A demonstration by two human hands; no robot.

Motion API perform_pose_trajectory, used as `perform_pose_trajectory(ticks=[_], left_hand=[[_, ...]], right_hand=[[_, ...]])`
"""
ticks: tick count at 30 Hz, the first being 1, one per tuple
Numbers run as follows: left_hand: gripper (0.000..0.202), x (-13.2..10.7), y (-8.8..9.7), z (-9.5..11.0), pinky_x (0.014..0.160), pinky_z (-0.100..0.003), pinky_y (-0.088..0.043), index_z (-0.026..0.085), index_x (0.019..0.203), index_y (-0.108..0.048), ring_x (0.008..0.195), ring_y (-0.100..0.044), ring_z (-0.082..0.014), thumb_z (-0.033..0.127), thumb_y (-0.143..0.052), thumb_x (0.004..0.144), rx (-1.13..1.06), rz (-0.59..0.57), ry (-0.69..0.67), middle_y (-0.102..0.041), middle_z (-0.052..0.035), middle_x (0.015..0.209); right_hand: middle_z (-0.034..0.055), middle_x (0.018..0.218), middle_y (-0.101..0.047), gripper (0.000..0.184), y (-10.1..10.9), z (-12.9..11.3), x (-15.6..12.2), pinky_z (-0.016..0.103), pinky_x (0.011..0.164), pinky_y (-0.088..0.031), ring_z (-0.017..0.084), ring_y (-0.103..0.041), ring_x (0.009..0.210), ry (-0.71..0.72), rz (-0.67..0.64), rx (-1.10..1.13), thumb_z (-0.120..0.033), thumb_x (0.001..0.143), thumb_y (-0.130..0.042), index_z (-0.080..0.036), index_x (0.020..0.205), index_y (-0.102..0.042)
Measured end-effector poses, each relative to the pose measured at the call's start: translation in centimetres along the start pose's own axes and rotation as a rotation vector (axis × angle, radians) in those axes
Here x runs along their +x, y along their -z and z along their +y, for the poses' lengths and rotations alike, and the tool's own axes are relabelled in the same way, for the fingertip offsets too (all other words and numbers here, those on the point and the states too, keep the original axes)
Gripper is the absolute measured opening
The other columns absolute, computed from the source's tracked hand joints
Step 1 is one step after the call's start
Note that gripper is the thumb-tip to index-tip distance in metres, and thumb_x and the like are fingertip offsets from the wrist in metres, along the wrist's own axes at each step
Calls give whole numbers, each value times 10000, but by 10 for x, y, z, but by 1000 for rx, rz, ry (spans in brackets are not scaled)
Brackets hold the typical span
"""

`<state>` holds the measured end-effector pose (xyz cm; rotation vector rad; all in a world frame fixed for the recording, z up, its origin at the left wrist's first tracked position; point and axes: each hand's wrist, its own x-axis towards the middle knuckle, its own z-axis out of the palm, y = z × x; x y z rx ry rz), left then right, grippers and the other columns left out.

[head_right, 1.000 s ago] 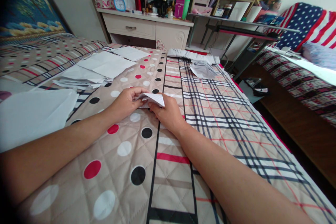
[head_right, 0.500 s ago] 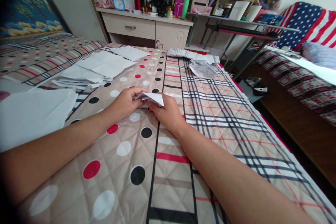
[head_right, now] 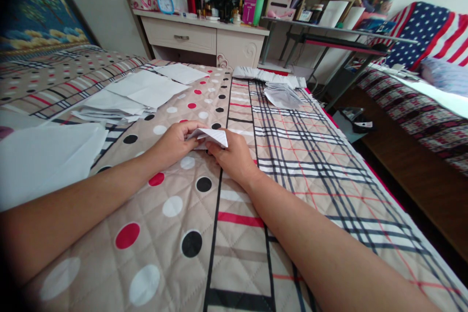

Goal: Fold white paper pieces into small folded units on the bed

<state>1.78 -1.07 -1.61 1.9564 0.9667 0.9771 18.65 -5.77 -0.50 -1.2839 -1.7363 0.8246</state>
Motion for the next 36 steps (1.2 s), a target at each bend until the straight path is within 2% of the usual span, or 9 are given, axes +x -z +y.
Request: perform_pose_trajectory(ticks=[36], left_hand=[[322,0,1,1,837,-271,-506,159,1003,-698,870,-647,-176,128,-528,732,36,-13,-7,-716,-2,928]], right_hand=[[-3,640,-638,71,1,-3,0,249,552,-413,143,-570,574,5,0,-28,-234,805,-614,-167,827,-615]])
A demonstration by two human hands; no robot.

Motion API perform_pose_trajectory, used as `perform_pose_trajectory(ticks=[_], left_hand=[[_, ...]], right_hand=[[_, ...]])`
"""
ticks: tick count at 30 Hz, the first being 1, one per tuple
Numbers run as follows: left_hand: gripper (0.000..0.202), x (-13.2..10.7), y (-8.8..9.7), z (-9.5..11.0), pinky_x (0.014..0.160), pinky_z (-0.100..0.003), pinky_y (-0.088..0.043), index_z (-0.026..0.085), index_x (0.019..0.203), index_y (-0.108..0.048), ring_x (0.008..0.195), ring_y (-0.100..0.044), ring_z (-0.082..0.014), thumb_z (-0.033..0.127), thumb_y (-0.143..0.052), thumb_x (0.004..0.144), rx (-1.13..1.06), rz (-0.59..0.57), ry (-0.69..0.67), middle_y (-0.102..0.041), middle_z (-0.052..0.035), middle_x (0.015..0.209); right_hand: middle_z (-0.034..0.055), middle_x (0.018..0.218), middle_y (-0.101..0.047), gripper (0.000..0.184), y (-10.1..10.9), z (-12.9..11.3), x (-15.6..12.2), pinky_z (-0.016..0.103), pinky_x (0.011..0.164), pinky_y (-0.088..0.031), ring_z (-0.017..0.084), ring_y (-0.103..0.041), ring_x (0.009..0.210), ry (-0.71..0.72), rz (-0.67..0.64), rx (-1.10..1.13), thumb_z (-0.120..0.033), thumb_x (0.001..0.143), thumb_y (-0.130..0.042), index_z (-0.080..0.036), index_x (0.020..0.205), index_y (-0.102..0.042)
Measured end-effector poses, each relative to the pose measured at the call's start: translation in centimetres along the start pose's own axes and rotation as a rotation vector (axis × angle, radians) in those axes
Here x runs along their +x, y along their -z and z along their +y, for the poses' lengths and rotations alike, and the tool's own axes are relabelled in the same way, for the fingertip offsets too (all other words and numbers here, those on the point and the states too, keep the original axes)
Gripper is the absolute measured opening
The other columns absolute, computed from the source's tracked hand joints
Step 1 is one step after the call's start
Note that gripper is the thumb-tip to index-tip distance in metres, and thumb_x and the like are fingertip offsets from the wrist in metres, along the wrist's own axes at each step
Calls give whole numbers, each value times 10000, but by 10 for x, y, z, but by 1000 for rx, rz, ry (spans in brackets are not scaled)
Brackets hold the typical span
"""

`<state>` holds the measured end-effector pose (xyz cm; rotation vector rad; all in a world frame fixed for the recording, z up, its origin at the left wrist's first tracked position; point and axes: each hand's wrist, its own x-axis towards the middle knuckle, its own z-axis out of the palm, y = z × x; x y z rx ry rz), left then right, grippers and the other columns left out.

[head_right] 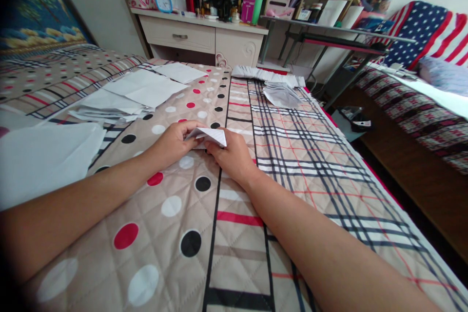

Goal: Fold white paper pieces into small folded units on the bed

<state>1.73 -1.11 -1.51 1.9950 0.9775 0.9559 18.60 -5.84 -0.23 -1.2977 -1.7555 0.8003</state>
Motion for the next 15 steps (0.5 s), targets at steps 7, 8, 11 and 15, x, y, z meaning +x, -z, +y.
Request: perform_pose_trajectory(ticks=[7,8,11,15], left_hand=[[318,0,0,0,837,-264,-505,165,1001,-702,872,-647,-174,123,-526,740,0,3,-4,-719,2,932],[314,0,0,0,837,-265,-505,163,1000,-703,872,-647,-174,124,-528,742,3,5,-6,-718,1,928],[305,0,0,1,828,-264,-506,159,999,-704,864,-646,-174,127,-534,748,5,9,-10,-716,0,916],[303,0,0,1,828,-264,-504,164,1009,-703,866,-645,-174,130,-542,755,4,3,-15,-717,1,922]], right_hand=[[-1,633,-632,83,0,-1,0,248,553,-407,144,-565,584,-10,2,-5,-223,805,-613,-160,856,-630],[-1,635,-633,90,1,-1,0,249,554,-407,143,-563,581,-12,1,-3,-221,805,-613,-157,865,-632],[0,635,-631,98,1,-2,0,251,558,-408,139,-559,574,-15,1,-2,-215,804,-615,-151,875,-636],[-7,616,-621,90,1,-4,-1,251,561,-406,141,-560,574,-22,-1,-12,-216,804,-615,-155,866,-635]])
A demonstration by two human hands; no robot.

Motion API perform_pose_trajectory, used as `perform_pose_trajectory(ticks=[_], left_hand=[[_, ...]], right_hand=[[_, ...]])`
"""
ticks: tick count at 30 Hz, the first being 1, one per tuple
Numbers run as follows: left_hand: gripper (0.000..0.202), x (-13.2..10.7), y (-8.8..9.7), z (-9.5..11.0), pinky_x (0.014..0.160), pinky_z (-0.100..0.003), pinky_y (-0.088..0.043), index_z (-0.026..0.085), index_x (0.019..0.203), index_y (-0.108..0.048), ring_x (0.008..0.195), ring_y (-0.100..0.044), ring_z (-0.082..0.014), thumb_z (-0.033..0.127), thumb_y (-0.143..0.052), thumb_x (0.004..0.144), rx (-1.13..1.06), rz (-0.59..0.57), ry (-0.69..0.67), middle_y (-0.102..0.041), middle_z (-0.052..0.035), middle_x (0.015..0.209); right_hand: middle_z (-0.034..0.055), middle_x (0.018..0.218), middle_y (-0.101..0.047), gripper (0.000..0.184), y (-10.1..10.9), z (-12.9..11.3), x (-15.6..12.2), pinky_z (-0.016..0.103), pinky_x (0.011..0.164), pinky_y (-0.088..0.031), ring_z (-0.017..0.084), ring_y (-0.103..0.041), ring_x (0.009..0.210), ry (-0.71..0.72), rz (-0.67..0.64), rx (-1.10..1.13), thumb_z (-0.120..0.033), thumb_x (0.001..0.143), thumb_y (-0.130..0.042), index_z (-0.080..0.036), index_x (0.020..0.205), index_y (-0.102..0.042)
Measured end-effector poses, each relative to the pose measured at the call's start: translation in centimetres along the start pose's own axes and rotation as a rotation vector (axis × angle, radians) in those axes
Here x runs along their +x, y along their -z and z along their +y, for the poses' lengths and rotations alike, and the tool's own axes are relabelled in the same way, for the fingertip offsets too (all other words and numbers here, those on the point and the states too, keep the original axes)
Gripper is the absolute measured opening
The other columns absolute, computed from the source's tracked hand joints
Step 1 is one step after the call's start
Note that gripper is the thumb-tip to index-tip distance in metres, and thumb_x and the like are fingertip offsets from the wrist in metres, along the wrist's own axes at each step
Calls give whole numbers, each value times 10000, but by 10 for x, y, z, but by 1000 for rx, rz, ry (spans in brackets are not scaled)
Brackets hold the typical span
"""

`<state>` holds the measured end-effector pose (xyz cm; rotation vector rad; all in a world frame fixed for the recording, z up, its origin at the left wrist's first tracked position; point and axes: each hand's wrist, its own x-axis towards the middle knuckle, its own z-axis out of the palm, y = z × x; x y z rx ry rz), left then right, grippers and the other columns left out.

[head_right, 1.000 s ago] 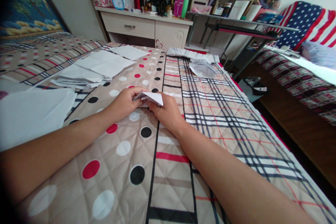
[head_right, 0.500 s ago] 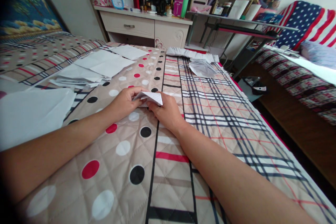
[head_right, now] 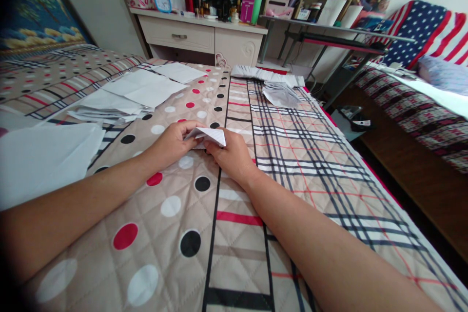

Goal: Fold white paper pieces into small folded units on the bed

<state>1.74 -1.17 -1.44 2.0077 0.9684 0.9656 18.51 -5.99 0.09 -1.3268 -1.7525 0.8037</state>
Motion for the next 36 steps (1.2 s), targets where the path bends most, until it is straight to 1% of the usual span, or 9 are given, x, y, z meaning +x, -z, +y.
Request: perform_pose_trajectory(ticks=[10,15,32,36], left_hand=[[324,0,0,-3,814,-245,-496,156,1012,-701,871,-645,-164,93,-521,750,-4,2,-13,-715,8,920],[343,1,0,-3,806,-239,-493,152,1022,-700,856,-644,-156,75,-513,745,-6,-1,-14,-713,10,917],[330,1,0,-2,809,-241,-492,146,1001,-702,857,-649,-157,69,-517,739,-21,4,2,-718,7,913],[337,1,-1,-2,810,-244,-493,144,1012,-698,856,-649,-157,73,-518,736,-32,1,5,-720,5,931]], right_hand=[[7,665,-649,94,-1,3,1,243,560,-407,136,-563,580,13,-3,16,-194,800,-608,-146,875,-636],[-3,638,-631,93,-1,2,1,240,550,-402,129,-551,556,7,-5,19,-189,805,-605,-144,879,-637],[0,654,-646,88,-1,4,1,245,558,-417,130,-563,550,2,-4,30,-191,803,-605,-151,875,-636],[1,665,-654,90,-1,6,1,246,561,-416,131,-564,557,19,-4,23,-202,807,-604,-155,877,-635]])
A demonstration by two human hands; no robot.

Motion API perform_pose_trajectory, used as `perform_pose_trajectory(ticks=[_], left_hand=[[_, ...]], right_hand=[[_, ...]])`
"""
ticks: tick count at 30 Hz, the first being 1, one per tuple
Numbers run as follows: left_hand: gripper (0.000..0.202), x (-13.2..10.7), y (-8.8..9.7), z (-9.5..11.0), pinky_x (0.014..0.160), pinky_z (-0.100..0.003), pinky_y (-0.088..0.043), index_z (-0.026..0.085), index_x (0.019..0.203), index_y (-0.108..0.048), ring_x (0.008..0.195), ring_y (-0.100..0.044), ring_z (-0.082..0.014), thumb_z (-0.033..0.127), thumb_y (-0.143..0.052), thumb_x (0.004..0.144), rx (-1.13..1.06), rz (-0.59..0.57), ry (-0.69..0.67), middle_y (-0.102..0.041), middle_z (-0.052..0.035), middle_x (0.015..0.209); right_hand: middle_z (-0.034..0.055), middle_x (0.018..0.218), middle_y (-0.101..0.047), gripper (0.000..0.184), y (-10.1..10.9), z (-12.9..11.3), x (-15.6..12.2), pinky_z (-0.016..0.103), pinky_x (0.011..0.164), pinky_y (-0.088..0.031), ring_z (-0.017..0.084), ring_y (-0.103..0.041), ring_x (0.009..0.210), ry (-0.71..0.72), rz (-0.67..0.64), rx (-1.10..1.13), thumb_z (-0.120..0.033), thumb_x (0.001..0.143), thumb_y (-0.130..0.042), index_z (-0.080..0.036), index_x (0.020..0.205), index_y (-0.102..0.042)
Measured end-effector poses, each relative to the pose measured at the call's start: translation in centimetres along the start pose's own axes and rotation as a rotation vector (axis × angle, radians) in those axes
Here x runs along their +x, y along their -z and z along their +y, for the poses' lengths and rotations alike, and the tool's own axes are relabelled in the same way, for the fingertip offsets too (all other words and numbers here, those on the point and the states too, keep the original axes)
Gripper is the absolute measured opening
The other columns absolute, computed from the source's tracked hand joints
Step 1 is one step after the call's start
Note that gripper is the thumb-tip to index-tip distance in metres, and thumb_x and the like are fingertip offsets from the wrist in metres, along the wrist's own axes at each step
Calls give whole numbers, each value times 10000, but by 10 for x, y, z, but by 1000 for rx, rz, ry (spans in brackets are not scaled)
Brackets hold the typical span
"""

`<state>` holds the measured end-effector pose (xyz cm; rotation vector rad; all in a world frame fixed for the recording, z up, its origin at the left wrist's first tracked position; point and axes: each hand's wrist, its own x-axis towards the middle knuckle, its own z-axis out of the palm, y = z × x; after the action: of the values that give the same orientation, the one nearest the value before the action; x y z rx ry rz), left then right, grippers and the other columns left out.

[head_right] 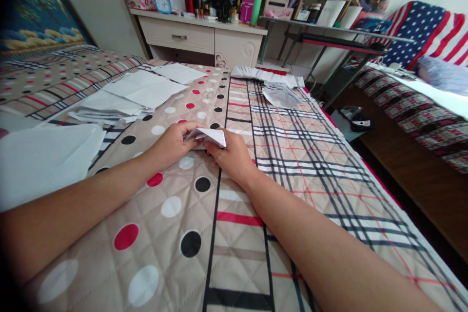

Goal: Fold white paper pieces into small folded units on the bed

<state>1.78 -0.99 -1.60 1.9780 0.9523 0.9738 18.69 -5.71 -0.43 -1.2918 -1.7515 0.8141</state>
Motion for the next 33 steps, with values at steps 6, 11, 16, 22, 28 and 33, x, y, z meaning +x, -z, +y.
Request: perform_pose_trajectory(ticks=[6,11,16,22,28,33], left_hand=[[346,0,0,0,788,-228,-490,148,1011,-704,837,-645,-149,64,-513,735,3,-1,-11,-714,13,897],[345,0,0,0,779,-227,-489,141,1010,-706,821,-644,-147,65,-515,733,10,-3,-7,-706,13,874],[348,0,0,-1,806,-240,-492,152,1035,-699,869,-651,-160,88,-520,744,0,-7,-11,-717,9,926],[335,0,1,-1,807,-248,-500,148,1026,-699,844,-647,-161,108,-521,744,19,-10,-6,-715,2,915],[320,0,0,0,818,-260,-505,154,1008,-700,857,-646,-168,123,-525,742,30,-3,3,-717,-1,923],[326,0,0,2,819,-254,-500,147,1009,-699,854,-646,-163,105,-522,738,28,-3,-4,-715,0,917]], right_hand=[[-2,660,-653,97,0,0,0,247,557,-412,130,-561,549,6,0,-1,-200,807,-602,-153,884,-639],[-3,661,-656,102,0,0,0,248,547,-410,126,-557,526,-3,-6,4,-211,811,-600,-156,889,-635],[0,667,-655,89,0,0,0,246,554,-415,127,-563,544,-2,-2,-4,-203,808,-602,-152,872,-636],[-3,661,-653,90,1,-2,0,248,535,-410,121,-550,513,-5,-6,0,-203,810,-598,-152,875,-634],[-3,668,-655,102,0,-3,-1,246,547,-418,127,-560,540,-14,-6,8,-215,811,-602,-159,889,-637],[-1,668,-655,91,0,-1,0,242,548,-420,126,-562,541,-15,-2,2,-211,807,-603,-158,877,-632]])
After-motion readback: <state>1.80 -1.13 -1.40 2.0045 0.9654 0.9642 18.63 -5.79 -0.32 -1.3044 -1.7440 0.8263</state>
